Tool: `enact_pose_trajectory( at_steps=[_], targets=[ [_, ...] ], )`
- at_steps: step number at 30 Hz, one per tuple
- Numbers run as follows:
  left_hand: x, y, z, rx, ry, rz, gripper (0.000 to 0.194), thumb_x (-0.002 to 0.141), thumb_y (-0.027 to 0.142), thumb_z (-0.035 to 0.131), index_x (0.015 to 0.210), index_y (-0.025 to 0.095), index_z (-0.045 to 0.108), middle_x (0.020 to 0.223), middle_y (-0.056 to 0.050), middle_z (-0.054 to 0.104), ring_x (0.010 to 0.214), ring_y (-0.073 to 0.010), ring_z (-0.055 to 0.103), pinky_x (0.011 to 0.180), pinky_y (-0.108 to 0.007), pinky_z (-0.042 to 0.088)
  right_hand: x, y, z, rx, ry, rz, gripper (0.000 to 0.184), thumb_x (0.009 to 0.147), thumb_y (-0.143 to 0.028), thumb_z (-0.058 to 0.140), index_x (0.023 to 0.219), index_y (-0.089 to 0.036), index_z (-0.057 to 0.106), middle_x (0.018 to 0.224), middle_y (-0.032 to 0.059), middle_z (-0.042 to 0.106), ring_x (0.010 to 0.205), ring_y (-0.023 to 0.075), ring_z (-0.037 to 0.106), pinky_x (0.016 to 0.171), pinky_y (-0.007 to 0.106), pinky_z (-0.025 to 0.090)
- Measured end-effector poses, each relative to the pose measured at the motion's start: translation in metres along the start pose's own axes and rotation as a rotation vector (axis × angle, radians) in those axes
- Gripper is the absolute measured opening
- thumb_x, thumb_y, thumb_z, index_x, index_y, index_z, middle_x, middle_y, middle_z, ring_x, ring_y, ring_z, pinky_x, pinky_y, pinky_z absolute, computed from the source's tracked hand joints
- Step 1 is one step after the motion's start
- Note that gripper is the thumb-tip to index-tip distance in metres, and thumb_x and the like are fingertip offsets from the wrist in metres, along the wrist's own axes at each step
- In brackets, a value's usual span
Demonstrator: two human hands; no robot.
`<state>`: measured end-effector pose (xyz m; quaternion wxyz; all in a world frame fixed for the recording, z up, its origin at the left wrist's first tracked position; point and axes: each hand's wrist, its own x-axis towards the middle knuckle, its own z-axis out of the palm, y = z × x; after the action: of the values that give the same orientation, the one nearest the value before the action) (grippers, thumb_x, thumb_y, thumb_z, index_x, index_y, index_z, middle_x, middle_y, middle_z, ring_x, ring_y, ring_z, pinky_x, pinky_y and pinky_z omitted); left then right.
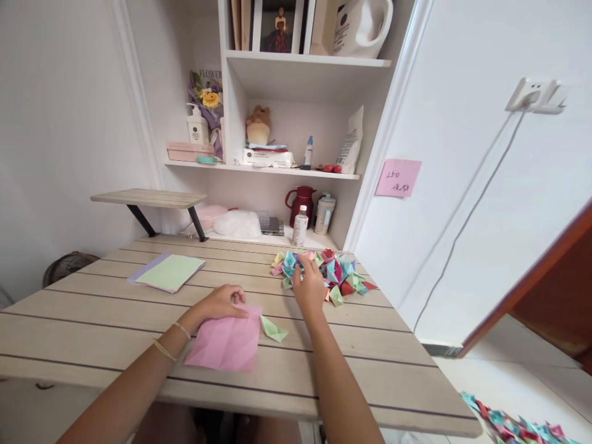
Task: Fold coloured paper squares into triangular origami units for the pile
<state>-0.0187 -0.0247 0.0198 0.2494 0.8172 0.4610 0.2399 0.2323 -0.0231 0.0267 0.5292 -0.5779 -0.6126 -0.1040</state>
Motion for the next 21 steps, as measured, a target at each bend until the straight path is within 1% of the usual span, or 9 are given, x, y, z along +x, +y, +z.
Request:
enact_pose_trajectory(
  at_steps=[2,5,7,9,11,13,16,18,21],
  targets=[
    [0.001,-0.001,-0.002,-0.064,-0.068,-0.013,0.037,0.048,0.043,0.072,0.071,0.017,0.063,0.066,0.000,0.060,0.062,-0.0139,0.051,0.053,-0.022,0.034,-0.004,-0.010,0.002,0.086,-0.092,-0.060,0.034,0.082,-0.027,0.040,0.111,-0.020,0.056,0.101,0.0092,0.060,0.072,0.0181,0.057,0.066,0.030,0.044],
    [0.001,0.000,-0.003,-0.163,-0.104,-0.010,0.031,0.050,0.041,0.072,0.063,0.015,0.062,0.064,-0.001,0.060,0.061,-0.0134,0.051,0.053,-0.022,0.034,-0.011,-0.021,0.004,0.180,-0.240,-0.115,0.029,0.082,-0.027,0.042,0.103,-0.021,0.061,0.097,0.0072,0.062,0.072,0.0173,0.057,0.068,0.030,0.045],
    [0.002,0.000,-0.003,-0.259,-0.096,-0.009,0.029,0.051,0.040,0.072,0.060,0.015,0.060,0.061,0.000,0.059,0.058,-0.0123,0.050,0.053,-0.022,0.035,-0.013,-0.026,0.006,0.241,-0.331,-0.114,0.026,0.081,-0.029,0.044,0.099,-0.022,0.062,0.095,0.0060,0.063,0.071,0.0166,0.058,0.068,0.030,0.045],
    [0.004,0.001,-0.003,-0.401,-0.057,-0.021,0.028,0.053,0.039,0.071,0.060,0.014,0.059,0.060,0.000,0.058,0.056,-0.0115,0.050,0.053,-0.022,0.036,-0.014,-0.028,0.008,0.334,-0.412,-0.063,0.027,0.080,-0.033,0.047,0.099,-0.023,0.063,0.094,0.0055,0.064,0.071,0.0167,0.058,0.069,0.031,0.045],
    [0.007,0.002,-0.004,-0.572,0.020,-0.055,0.029,0.056,0.040,0.070,0.063,0.014,0.058,0.061,-0.001,0.059,0.055,-0.0114,0.051,0.052,-0.022,0.037,-0.014,-0.029,0.009,0.475,-0.496,0.058,0.033,0.080,-0.040,0.048,0.104,-0.023,0.060,0.091,0.0056,0.065,0.071,0.0173,0.058,0.067,0.031,0.046],
    [0.009,0.002,-0.005,-0.743,0.120,-0.093,0.031,0.060,0.042,0.068,0.068,0.014,0.058,0.064,-0.002,0.061,0.054,-0.0119,0.053,0.052,-0.022,0.038,-0.013,-0.029,0.010,0.640,-0.574,0.226,0.042,0.081,-0.048,0.043,0.110,-0.022,0.057,0.087,0.0056,0.064,0.070,0.0175,0.058,0.062,0.031,0.047],
    [0.012,0.001,-0.007,-0.887,0.336,-0.126,0.034,0.063,0.044,0.065,0.077,0.015,0.056,0.068,-0.003,0.063,0.056,-0.0127,0.056,0.051,-0.021,0.039,-0.012,-0.029,0.009,0.869,-0.649,0.423,0.053,0.082,-0.056,0.031,0.118,-0.022,0.051,0.083,0.0053,0.062,0.068,0.0169,0.058,0.057,0.031,0.048],
    [0.015,-0.002,-0.007,-0.882,0.489,-0.132,0.036,0.064,0.044,0.065,0.081,0.015,0.054,0.069,-0.003,0.063,0.058,-0.0135,0.057,0.052,-0.021,0.040,-0.013,-0.031,0.008,0.958,-0.659,0.444,0.054,0.081,-0.055,0.036,0.125,-0.024,0.043,0.080,0.0039,0.060,0.066,0.0159,0.057,0.056,0.030,0.048],
    [0.018,-0.004,-0.004,-0.856,0.612,-0.134,0.039,0.064,0.045,0.064,0.086,0.015,0.051,0.067,-0.003,0.063,0.059,-0.0150,0.059,0.051,-0.022,0.042,-0.015,-0.036,0.007,0.954,-0.654,0.310,0.065,0.073,-0.043,0.058,0.131,-0.026,0.034,0.084,0.0020,0.060,0.067,0.0133,0.055,0.060,0.028,0.048]
  ],
)
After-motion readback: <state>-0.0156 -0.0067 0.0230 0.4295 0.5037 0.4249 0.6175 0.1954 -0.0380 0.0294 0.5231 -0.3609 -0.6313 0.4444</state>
